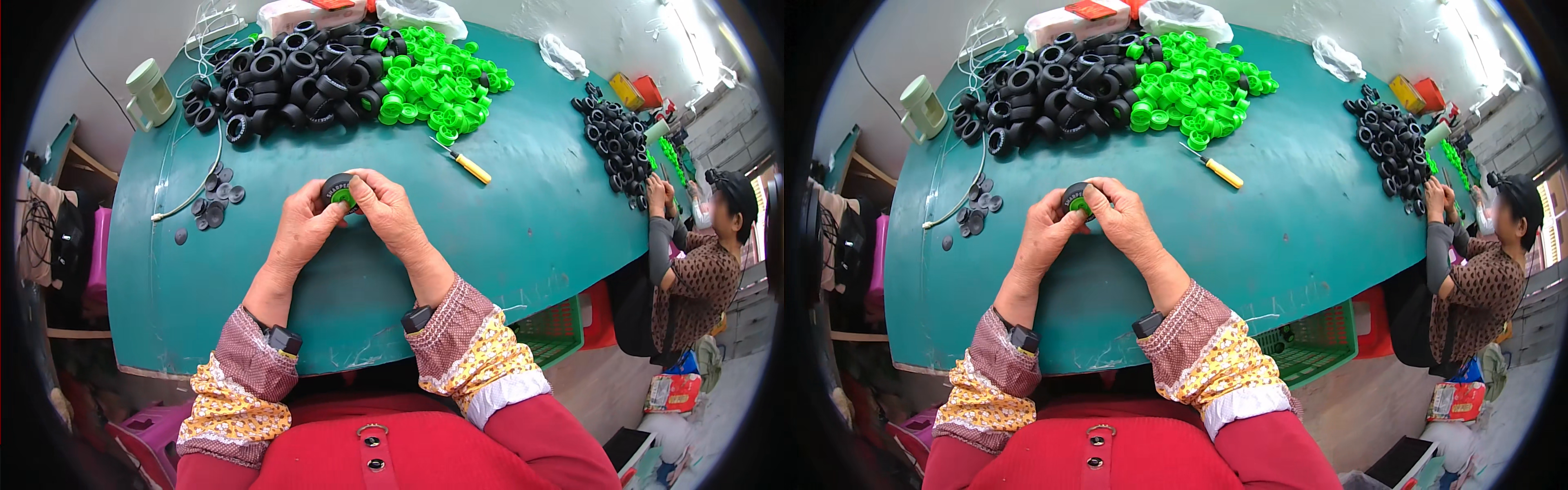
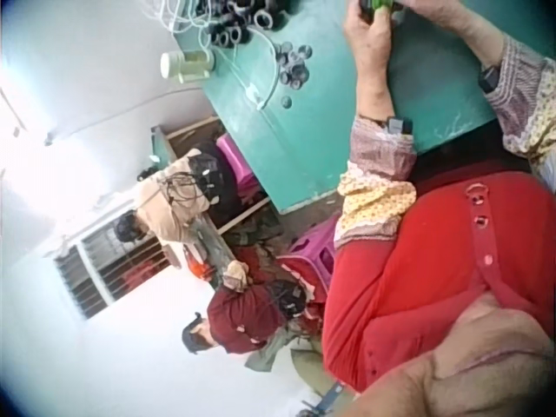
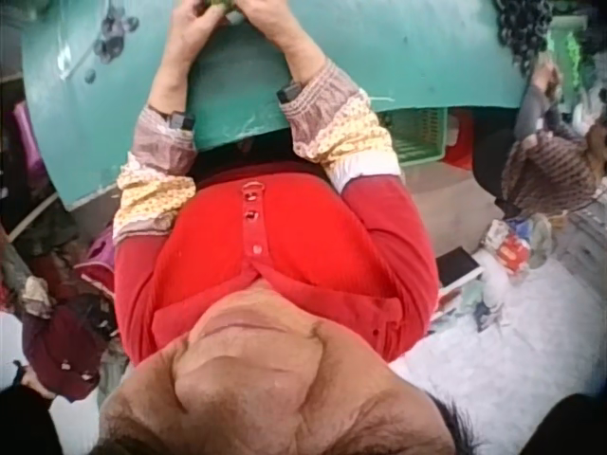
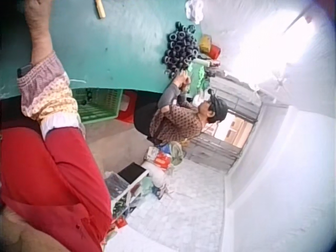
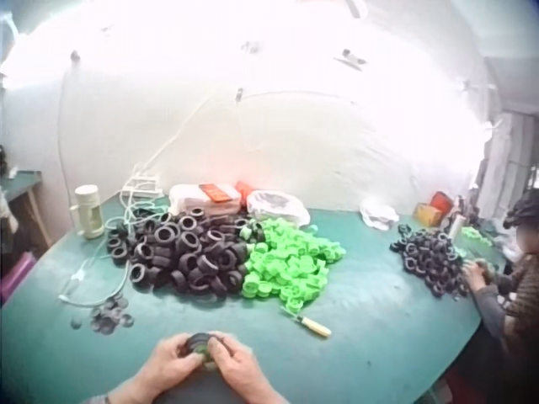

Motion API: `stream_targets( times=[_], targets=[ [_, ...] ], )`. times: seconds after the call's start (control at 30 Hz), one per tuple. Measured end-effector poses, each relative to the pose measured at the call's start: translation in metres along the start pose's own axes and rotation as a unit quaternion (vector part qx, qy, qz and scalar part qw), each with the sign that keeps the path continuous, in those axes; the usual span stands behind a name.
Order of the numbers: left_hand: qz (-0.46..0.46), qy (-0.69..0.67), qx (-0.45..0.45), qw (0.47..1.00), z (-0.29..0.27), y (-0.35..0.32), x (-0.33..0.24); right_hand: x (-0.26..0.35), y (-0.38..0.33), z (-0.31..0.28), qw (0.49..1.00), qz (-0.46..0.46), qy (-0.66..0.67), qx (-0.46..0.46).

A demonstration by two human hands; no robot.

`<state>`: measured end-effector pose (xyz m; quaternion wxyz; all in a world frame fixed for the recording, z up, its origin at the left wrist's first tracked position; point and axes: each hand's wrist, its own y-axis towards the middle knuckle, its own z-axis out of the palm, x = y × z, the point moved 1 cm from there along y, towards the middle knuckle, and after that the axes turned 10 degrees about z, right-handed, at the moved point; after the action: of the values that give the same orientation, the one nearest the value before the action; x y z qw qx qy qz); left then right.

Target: Assembling small toy tires onto plastic rims at a workshop table.

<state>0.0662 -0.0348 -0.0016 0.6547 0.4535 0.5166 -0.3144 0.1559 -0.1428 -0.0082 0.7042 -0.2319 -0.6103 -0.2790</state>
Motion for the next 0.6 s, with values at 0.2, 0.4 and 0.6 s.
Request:
stream_targets(
  times=[0.2, 0.4, 0.6],
  targets=[
    [0.039, 0.209, 0.038, 0.976, 0.000, -0.002, 0.003, -0.005, 0.001, -0.004, 0.999, 0.027, 0.028, -0.007],
    [0.001, -0.024, 0.000, 1.000, -0.001, -0.003, 0.005, -0.001, 0.000, 0.005, 0.998, 0.048, 0.028, -0.001],
    [-0.055, -0.076, -0.009, 0.996, -0.003, -0.003, 0.002, -0.001, -0.001, 0.005, 0.994, 0.079, 0.073, -0.003]
  ],
)
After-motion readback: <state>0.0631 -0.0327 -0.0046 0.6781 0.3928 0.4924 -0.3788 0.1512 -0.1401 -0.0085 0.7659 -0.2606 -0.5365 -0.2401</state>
